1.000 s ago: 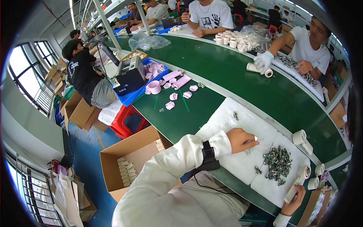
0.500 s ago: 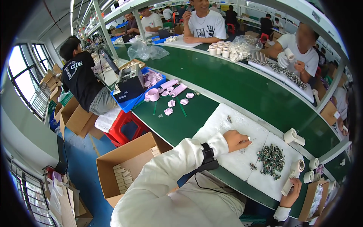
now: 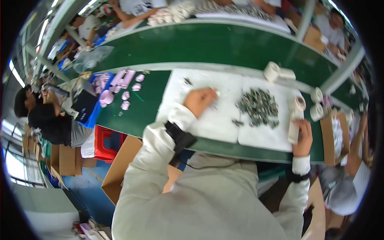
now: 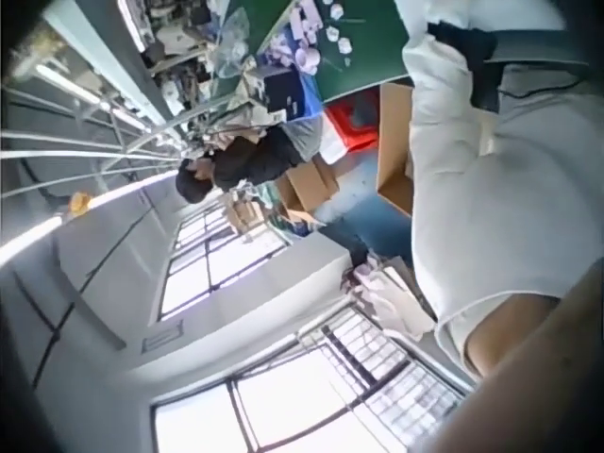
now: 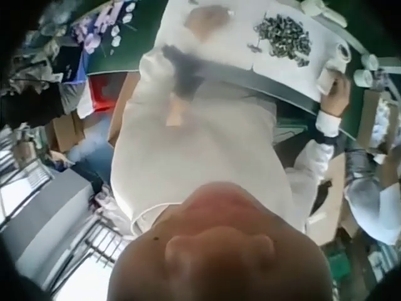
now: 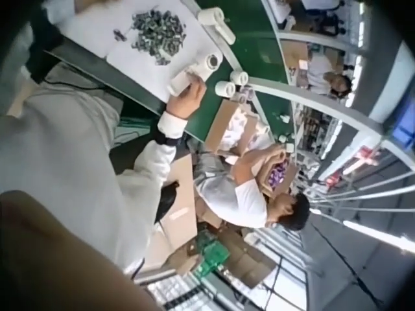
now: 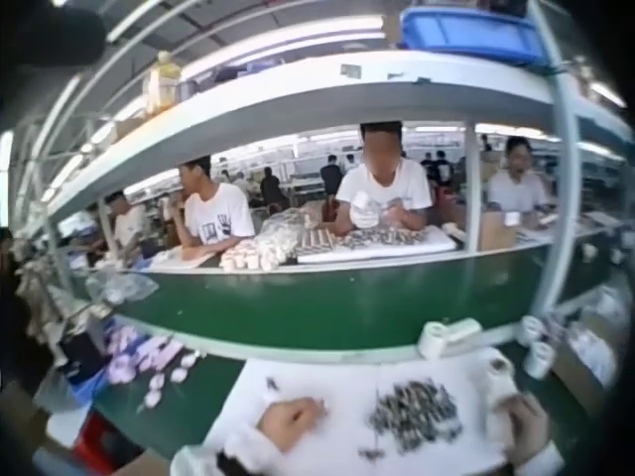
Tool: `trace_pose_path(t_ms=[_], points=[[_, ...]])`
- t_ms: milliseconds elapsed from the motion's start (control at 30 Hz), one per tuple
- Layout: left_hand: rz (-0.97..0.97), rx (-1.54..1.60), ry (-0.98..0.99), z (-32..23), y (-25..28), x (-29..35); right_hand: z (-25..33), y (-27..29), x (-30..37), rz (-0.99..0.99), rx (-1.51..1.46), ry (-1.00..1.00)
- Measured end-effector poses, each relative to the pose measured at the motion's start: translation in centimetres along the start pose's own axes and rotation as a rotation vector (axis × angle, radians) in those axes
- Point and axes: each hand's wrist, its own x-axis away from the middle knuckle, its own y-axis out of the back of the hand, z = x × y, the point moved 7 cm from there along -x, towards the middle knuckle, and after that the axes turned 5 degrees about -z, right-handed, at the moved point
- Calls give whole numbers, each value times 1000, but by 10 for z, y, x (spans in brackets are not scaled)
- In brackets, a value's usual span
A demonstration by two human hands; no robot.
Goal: Assembling and inspecting small electronic components on a production line.
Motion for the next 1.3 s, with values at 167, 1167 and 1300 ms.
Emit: trace_pose_path(t_ms=[167, 1167, 1300], points=[[59, -38, 53, -9, -7, -10, -6, 3, 4, -15, 47, -23], [142, -273, -114, -30, -17, -6, -8, 2, 5, 52, 176, -42], [167, -377, -159, -34, -19, -2, -5, 1, 3, 55, 189, -31]])
